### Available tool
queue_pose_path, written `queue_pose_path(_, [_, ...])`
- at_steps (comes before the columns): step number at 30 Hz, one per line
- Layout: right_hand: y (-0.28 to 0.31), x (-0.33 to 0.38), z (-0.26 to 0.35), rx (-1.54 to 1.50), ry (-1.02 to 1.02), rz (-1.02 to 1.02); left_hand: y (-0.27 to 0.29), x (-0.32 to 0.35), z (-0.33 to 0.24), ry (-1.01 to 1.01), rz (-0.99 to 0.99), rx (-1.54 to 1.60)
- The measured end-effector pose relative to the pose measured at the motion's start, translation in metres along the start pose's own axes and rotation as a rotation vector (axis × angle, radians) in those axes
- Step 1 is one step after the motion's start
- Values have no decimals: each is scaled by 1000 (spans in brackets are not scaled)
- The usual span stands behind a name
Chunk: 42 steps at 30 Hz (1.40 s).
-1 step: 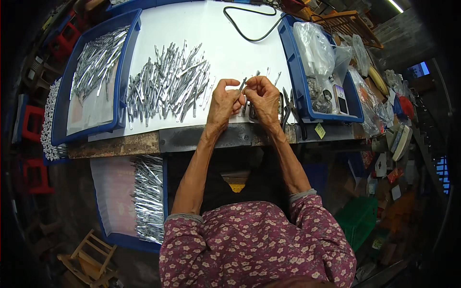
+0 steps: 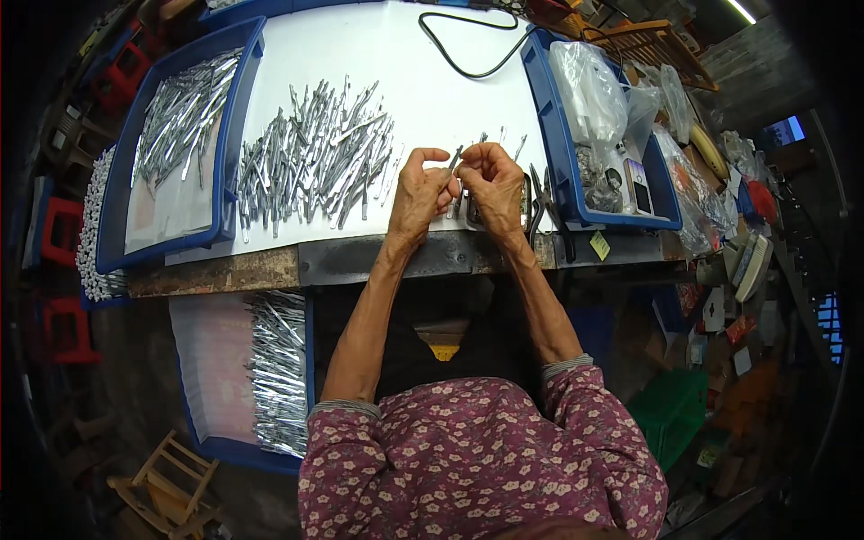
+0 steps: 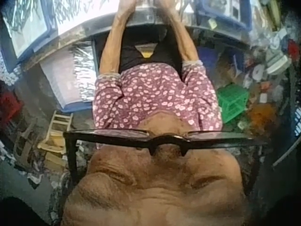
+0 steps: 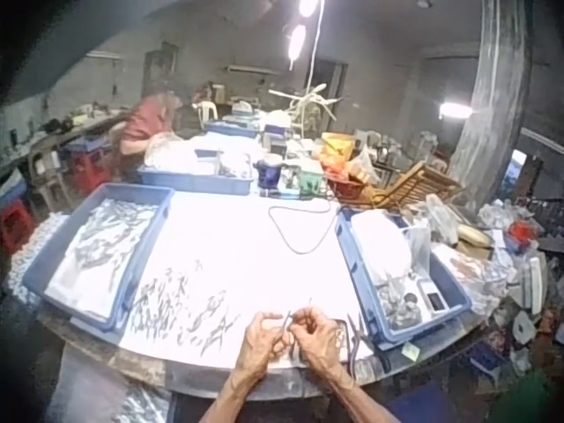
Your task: Assembling and processing small metal components at a workbench.
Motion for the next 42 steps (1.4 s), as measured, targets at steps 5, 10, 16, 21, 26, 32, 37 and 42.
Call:
queue_pose_path(5, [-6, 8, 13, 10, 58, -52, 2, 0, -2, -131, -42, -151])
queue_pose_path(10, [-6, 7, 10, 7, 133, -97, 1, 1, -5, -256, -59, -287])
queue_pose_path(16, [-5, 0, -1, -103, 74, -83, -2, 3, -11, -374, -82, -412])
queue_pose_path(21, [-5, 0, 2, -116, 43, -100, -2, 3, -13, -411, -102, -482])
queue_pose_path(26, [-5, 0, 0, -108, 20, -81, 3, 4, -15, -413, -160, -459])
queue_pose_path(32, [-3, -2, -2, -15, 26, -31, 7, 5, -15, -352, -185, -414])
queue_pose_path(37, [-4, -1, -7, -102, -43, -32, 8, 4, -14, -356, -195, -425])
queue_pose_path(42, [-5, -1, -14, -180, -92, -31, 8, 3, -12, -350, -202, -433])
Point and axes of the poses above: each hand's wrist, its own x-axis away from the middle knuckle, its own y-axis out of the back of the hand, z = x × y, the point moved 7 cm from there along -x, towards the middle knuckle, and after that the axes turned 15 degrees about -z, right-handed, at the moved point
